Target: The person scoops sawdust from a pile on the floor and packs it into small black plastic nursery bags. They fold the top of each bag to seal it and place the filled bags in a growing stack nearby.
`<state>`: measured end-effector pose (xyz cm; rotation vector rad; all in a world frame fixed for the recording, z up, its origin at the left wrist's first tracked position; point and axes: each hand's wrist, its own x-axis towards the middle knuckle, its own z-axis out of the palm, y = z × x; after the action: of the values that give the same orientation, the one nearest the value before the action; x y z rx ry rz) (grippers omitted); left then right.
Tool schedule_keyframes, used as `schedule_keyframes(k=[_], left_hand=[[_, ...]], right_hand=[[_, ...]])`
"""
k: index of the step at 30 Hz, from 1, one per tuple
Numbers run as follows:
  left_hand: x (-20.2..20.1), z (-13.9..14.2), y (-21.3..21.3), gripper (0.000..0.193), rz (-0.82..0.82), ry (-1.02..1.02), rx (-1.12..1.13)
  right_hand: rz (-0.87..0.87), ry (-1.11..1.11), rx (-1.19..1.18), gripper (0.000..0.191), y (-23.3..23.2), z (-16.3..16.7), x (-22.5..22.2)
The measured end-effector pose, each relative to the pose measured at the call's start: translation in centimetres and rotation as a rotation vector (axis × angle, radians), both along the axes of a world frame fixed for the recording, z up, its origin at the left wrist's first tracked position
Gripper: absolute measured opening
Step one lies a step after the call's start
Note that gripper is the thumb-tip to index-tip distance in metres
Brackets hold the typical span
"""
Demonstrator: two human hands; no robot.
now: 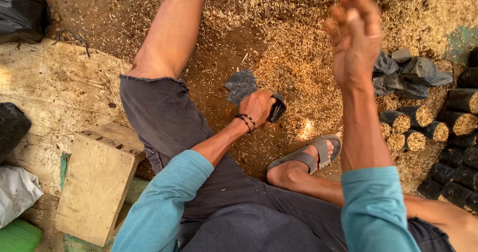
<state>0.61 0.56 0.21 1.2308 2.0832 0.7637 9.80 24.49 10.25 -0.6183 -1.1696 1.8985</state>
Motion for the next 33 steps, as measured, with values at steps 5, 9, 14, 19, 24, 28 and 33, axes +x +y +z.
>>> schedule_keyframes(k=[5, 9, 14, 19, 24, 28, 33], left_hand=[[-2.5, -0.1, 0.5, 0.023, 0.196, -0.100, -0.100], [-5.1, 1.2, 0.0, 0.020, 0.327, 0.057, 0.054], [-5.5, 3.9, 0.6, 0.020, 0.382, 0.053, 0.240], [-5.0, 5.7, 1.6, 0.022, 0.458, -0.117, 0.078], [-4.9, 4.4, 1.3, 0.025, 0.398, -0.101, 0.057], [-3.6, 0.7, 1.7, 0.027, 0.340, -0.151, 0.062], [-2.1, -3.4, 2.3, 0.033, 0.237, -0.275, -0.055]], right_hand=[[0.216, -0.959, 1.013, 0.072, -4.7, -4.2, 1.5], [1.125, -0.814, 1.755, 0.073, -10.5, -9.1, 7.9], [1.064, -0.690, 1.759, 0.064, -11.4, -12.5, 10.1], [0.970, -1.058, 1.754, 0.059, -7.7, -14.4, 3.1], [0.351, -1.139, 1.827, 0.042, -1.3, -15.8, 0.0], [0.362, -1.287, 1.538, 0.025, -2.1, -15.9, 2.7], [0.352, -1.334, 1.182, 0.042, -4.6, -12.7, 5.5]])
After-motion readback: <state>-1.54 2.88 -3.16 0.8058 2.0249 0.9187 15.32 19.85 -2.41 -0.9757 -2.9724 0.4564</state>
